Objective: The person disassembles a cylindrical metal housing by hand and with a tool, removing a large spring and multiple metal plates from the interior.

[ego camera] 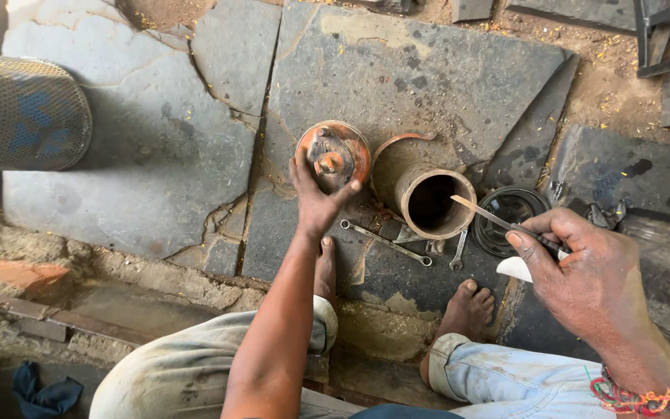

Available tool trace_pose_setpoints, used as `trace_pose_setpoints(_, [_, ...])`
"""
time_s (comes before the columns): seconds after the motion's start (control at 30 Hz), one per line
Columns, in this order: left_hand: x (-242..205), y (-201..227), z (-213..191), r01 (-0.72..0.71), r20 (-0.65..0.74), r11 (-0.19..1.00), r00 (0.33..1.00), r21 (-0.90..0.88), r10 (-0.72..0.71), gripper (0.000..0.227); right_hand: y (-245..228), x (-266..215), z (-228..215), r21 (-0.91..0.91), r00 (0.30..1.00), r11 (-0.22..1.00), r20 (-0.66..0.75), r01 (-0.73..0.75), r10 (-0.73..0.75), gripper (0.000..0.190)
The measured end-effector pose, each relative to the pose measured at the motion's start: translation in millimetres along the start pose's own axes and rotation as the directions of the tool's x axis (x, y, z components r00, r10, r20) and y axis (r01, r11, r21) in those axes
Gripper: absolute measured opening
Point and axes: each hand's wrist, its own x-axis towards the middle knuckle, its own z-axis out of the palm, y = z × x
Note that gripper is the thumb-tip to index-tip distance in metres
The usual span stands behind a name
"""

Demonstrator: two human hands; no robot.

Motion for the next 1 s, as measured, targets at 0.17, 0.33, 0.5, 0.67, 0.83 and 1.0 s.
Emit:
trace_pose_setpoints(0.17, [28,-1,-3,-0.066,0.02,0.974,0.998,0.215,0.063,0.13,1,-1,3,0.011,0.999,0.999,0.02,-0.03,0.03,0.02])
trace_pose_setpoints(0.33, [36,1,-10,-0.154,0.03,0.925,0.988,0.347,0.154,0.127,4,0,-4,0.026,1.0,1.0,0.009,-0.008,0.007,0.018])
trace_pose_setpoints(0.5, [50,-4,-8,-0.255,0.056,0.919,0.967,0.302,0.25,0.1,3,-2,1,-0.007,1.0,1.0,-0.003,0.004,-0.004,0.017])
trace_pose_setpoints(0.67, [63,22,-11,-0.075,-0.01,0.986,0.997,-0.152,0.075,0.091,-5,2,-4,0.057,1.0,0.998,-0.013,0.005,-0.004,0.016])
trace_pose_setpoints(0.83, [52,12,-23,-0.55,-0.286,0.822,0.771,0.149,0.569,0.078,3,-4,-5,0.027,0.998,0.998,-0.011,0.057,-0.056,0.016])
trace_pose_setpoints(1.0, [62,38,-12,-0.381,-0.08,0.892,0.909,0.246,0.41,0.082,-3,2,-14,0.119,0.997,0.992,-0.056,0.049,-0.043,0.013])
